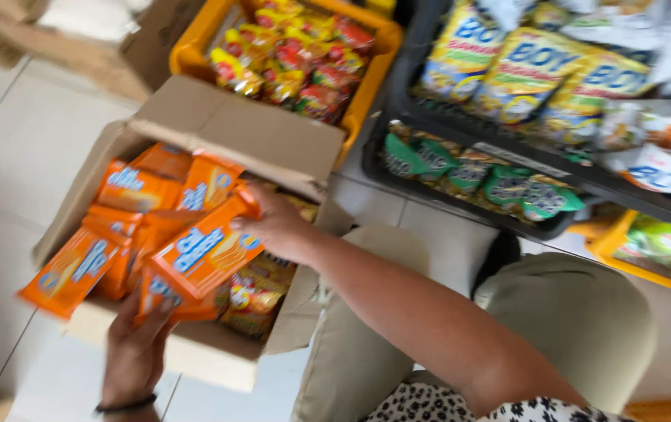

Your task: The person takes orange Cal Cheese wafer packets from a cardboard box on the floor and places them onto a black wire shelf rack. The person repeatedly reaches into the box, grabs packets, and arranges them in rows on the shelf.

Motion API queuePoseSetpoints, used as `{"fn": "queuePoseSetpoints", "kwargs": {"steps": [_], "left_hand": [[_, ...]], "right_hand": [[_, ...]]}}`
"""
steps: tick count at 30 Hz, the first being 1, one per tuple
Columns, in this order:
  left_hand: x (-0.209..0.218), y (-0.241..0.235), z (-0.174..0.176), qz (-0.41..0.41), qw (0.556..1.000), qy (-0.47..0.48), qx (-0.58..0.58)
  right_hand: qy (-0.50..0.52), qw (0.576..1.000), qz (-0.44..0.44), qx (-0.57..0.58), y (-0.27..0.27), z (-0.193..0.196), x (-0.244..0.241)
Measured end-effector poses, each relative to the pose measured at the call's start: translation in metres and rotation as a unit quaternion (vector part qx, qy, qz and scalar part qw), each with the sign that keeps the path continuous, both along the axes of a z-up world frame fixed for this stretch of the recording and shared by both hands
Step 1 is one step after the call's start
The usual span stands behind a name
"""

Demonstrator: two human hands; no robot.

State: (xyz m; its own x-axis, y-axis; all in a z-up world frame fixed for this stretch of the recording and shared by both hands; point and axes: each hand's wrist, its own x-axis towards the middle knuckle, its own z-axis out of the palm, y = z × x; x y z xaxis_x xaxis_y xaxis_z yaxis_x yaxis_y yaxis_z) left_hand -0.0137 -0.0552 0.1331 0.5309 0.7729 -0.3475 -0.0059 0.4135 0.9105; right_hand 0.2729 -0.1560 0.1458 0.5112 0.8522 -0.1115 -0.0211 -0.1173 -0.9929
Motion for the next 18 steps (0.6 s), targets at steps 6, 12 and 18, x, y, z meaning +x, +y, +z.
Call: {"fn": "queuePoseSetpoints", "kwargs": {"steps": [6, 12, 18], "left_hand": [[0.03, 0.014, 0.022, -0.067, 0.988, -0.072, 0.116], [0.132, -0.039, 0.161, -0.129, 0.965, -0.071, 0.216], [0.242, -0.091, 0.297, -0.249, 0.917, -0.049, 0.308]], "right_hand": [[-0.146, 0.969, -0.058, 0.192, -0.072, 0.09, 0.056], [-0.072, 0.98, -0.072, 0.171, -0.185, 0.186, 0.119], [-0.187, 0.943, -0.186, 0.202, -0.275, 0.285, 0.153]]}}
